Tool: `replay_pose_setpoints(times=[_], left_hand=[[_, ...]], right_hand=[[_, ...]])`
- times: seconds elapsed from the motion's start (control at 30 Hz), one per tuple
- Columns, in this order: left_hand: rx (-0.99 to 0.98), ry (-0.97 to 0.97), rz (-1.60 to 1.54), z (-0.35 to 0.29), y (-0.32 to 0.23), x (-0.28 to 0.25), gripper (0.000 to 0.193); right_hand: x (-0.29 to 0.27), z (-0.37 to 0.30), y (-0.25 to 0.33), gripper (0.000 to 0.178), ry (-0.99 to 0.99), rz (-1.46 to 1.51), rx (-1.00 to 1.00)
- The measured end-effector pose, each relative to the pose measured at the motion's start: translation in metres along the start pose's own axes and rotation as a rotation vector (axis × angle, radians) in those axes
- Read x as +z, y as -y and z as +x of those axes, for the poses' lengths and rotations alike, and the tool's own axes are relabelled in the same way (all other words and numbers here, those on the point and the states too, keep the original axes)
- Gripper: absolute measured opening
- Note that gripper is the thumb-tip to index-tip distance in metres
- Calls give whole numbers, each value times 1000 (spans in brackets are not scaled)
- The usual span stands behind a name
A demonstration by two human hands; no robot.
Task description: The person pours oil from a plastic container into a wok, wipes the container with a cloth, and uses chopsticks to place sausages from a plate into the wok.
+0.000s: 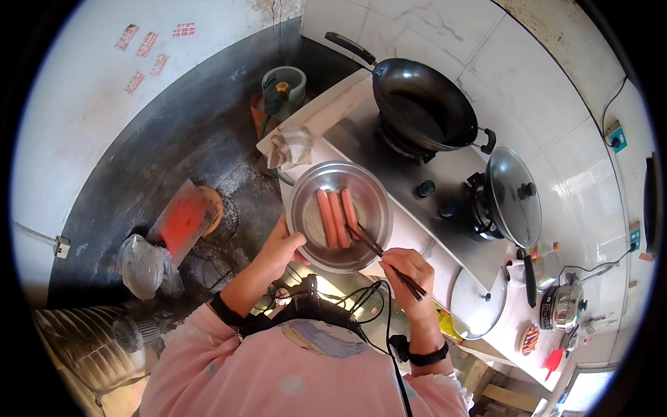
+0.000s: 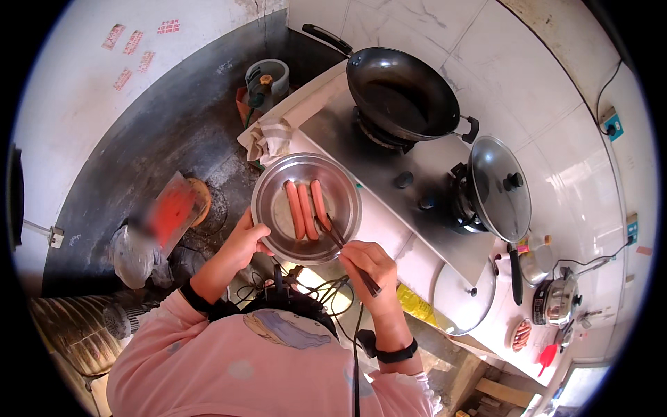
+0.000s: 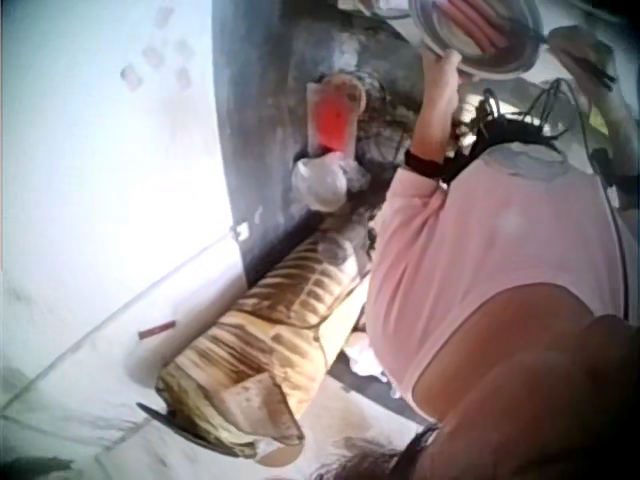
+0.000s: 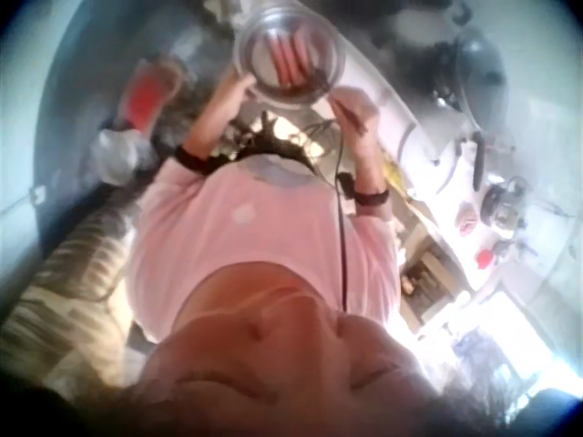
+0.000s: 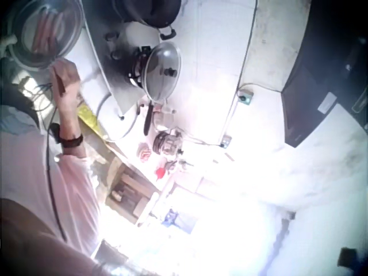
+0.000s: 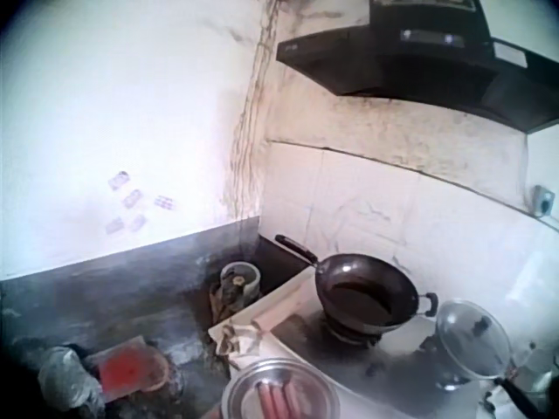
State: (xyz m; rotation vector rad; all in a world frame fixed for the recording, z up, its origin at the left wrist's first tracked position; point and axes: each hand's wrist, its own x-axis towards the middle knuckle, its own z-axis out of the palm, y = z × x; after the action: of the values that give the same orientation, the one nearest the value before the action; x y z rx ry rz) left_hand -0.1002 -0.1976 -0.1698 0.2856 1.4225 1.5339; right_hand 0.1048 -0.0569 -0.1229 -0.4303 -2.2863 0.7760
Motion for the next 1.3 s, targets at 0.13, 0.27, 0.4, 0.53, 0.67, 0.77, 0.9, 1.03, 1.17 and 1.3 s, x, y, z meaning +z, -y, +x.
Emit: replay_pose_setpoints(times=[0.13,0.27,0.4,0.53,0.67,0.77,0.9,1.03,1.17,1.3], left_hand=[[-14,-65,35,14,-7,0,61],[19,-60,33,13,-22,3,62],[24,-45,42,20,-30,4,61],[2,-21,22,31,-28,0,59],[-42,38,24,47,-23,-12,57],[-76,96,3,57,-30,-18,56],[-64,104,27,69,-39,-21,56],[-91,154,19,78,-48,-30,57],[-92,143,17,78,-54,-33,58],[-39,155,43,83,-66,-33,60]], right_hand=[[-3,15,-32,8,-95,83,194],[3,18,-85,15,-296,692,603],[14,8,-118,18,-398,1040,797],[27,5,-111,17,-362,1066,810],[32,2,-101,14,-468,1076,822],[37,-9,-108,12,-576,1203,812],[41,-5,-95,13,-599,1159,848],[20,21,-51,14,-668,685,584],[0,38,-29,8,-405,290,423],[7,52,-14,7,-277,97,354]])
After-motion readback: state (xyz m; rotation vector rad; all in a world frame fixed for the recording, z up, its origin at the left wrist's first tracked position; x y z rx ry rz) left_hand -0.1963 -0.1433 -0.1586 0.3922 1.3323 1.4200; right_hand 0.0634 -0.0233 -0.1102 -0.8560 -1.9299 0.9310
